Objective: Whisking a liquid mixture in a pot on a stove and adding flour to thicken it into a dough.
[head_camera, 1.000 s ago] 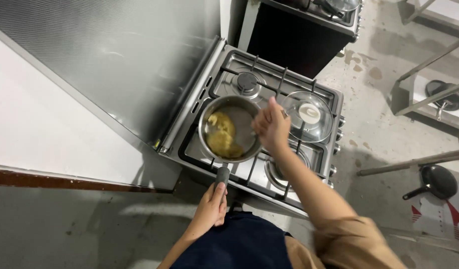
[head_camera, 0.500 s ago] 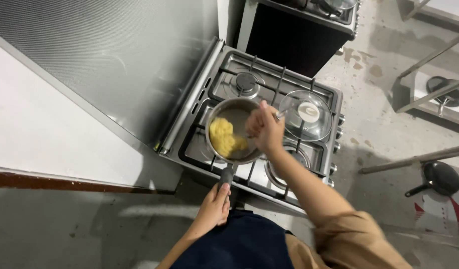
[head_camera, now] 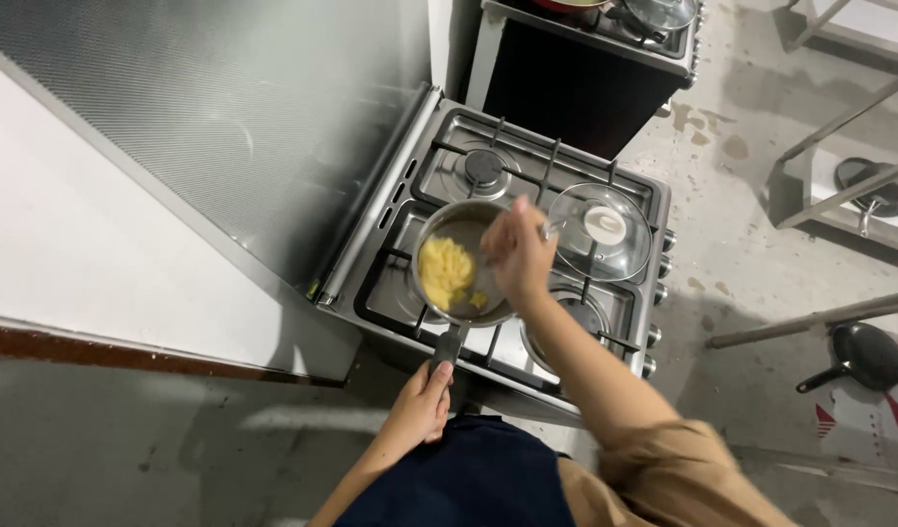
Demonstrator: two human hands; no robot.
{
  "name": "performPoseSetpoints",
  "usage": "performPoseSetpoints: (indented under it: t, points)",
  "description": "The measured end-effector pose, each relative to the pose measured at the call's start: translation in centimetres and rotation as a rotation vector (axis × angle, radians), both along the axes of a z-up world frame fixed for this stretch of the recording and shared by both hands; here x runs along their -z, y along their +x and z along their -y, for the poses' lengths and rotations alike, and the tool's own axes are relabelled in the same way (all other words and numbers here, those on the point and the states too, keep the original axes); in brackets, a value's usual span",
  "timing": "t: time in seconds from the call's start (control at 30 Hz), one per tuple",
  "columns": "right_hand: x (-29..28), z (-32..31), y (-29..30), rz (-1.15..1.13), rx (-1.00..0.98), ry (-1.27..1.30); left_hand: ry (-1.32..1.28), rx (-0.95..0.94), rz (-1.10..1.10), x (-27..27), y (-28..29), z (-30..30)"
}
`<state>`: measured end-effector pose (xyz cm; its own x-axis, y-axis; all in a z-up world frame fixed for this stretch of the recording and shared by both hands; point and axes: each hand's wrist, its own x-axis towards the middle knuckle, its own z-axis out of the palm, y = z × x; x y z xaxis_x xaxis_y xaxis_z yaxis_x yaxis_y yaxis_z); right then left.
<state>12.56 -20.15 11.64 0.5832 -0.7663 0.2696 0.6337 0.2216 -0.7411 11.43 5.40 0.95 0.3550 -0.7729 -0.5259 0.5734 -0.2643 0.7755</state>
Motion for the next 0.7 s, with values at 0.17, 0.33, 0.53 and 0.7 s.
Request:
performPoseSetpoints:
  t: [0.17,0.33,0.53,0.7]
  points:
    - [-2.3,3.9,-1.5,-0.45,-0.3,-0.11,-0.029,-0.008,-0.024,-0.3,-0.2,-0.1]
    - [-1.6,2.7,2.1,-0.113,0.216,-0.349,0.024,0.016,0.039,-1.5,-0.4,-0.4]
    - [1.9,-0.2,-1.1,0.067,-0.24,0.055,-0.001,-0.026,-0.022,-1.3,-0.5,0.2]
    - [-2.5,5.8,-2.7,-0.392,-0.161,-0.263,-0.034,-0.031,0.03,-1.1,-0.8,-0.1]
